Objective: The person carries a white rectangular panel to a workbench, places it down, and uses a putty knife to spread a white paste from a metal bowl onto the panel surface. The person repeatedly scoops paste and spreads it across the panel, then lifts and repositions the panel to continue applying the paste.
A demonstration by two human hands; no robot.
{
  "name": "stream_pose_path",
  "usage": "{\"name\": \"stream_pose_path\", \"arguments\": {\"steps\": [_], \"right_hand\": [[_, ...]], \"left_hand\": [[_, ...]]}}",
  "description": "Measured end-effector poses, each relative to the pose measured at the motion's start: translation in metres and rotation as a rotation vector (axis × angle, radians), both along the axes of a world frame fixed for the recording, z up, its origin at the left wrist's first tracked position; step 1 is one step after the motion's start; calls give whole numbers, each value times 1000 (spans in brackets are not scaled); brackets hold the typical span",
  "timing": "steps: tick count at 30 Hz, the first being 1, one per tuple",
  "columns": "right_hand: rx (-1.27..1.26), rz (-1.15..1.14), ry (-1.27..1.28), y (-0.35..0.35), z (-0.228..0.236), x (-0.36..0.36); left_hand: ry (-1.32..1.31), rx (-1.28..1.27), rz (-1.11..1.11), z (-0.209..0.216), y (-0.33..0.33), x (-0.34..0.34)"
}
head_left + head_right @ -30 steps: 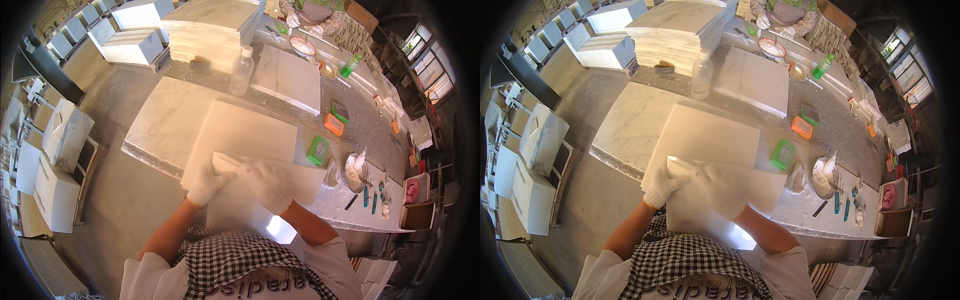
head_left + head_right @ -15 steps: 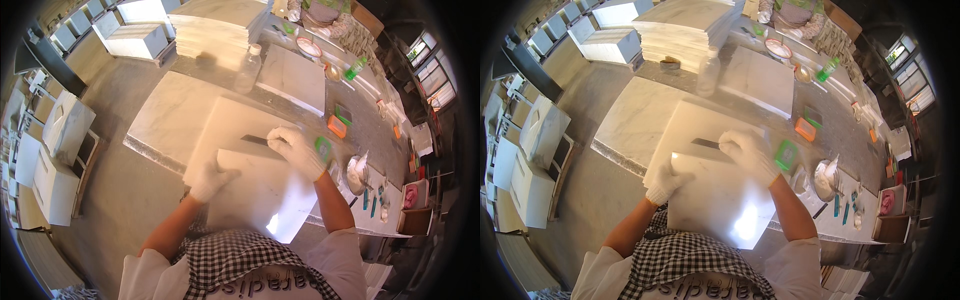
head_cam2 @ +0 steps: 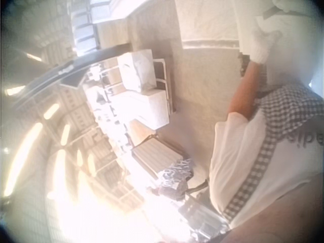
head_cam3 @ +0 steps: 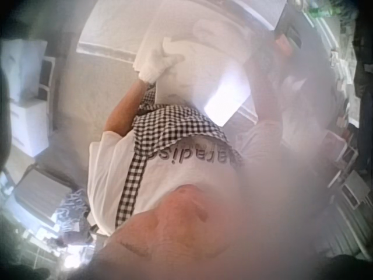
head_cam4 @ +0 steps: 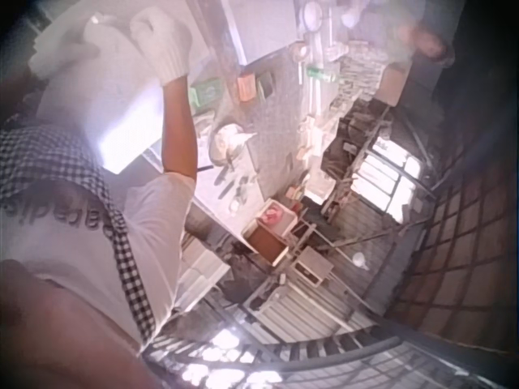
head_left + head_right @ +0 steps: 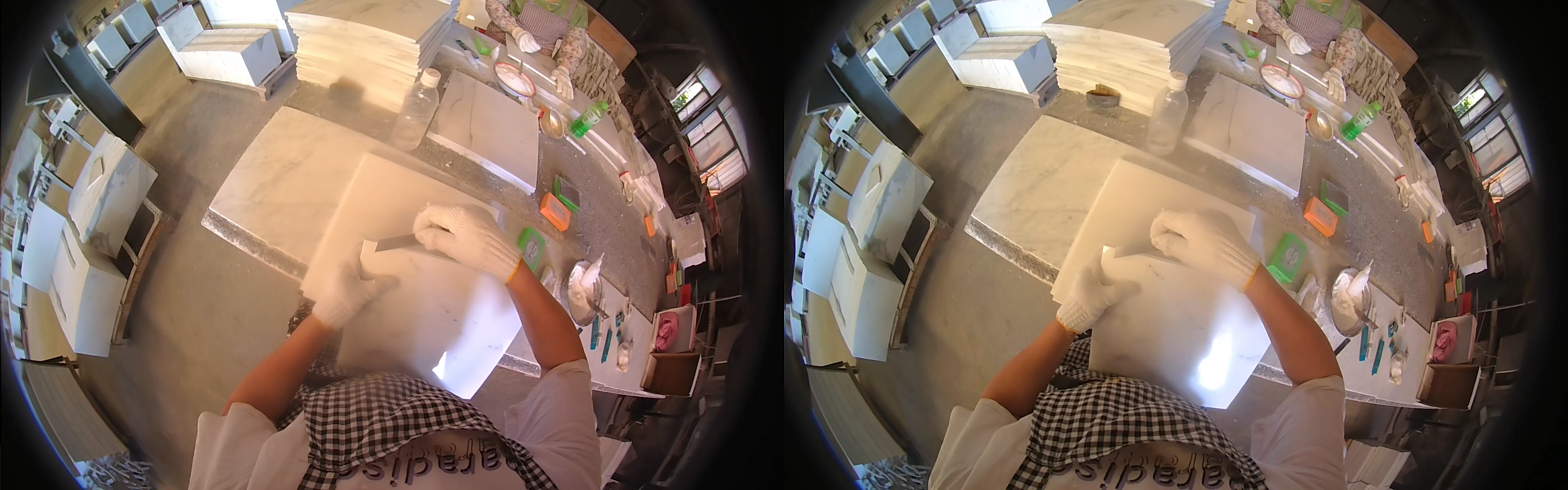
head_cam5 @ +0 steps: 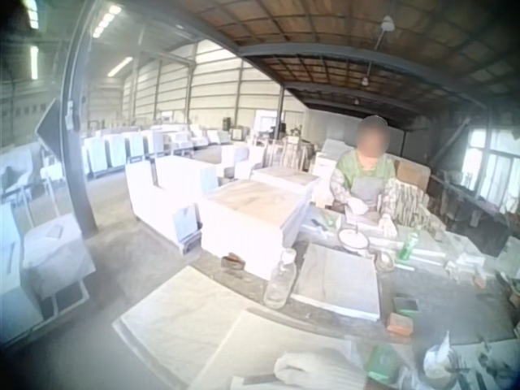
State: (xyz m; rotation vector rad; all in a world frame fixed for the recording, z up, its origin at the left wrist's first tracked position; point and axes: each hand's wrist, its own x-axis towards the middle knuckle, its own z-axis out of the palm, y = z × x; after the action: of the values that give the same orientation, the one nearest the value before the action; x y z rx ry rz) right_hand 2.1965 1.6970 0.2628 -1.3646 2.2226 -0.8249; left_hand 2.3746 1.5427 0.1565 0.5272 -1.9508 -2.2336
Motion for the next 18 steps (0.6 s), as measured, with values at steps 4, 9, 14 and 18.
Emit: {"name": "stream_pose_path", "arguments": {"steps": [4,9,14,18], "right_hand": [[8,-1,69,1,-4,-1],[12,0,103,6,-7,-3],[-14,-35,12,17,-6,-4],[-38,-75,-24,19,-4,-5]], "left_hand": [[22,51,-17,0,-1,0],[-31,8,-21,3,-2,0],[-4,-17,-36,6,-2,0],[22,0,-36,7,-1,0]]}}
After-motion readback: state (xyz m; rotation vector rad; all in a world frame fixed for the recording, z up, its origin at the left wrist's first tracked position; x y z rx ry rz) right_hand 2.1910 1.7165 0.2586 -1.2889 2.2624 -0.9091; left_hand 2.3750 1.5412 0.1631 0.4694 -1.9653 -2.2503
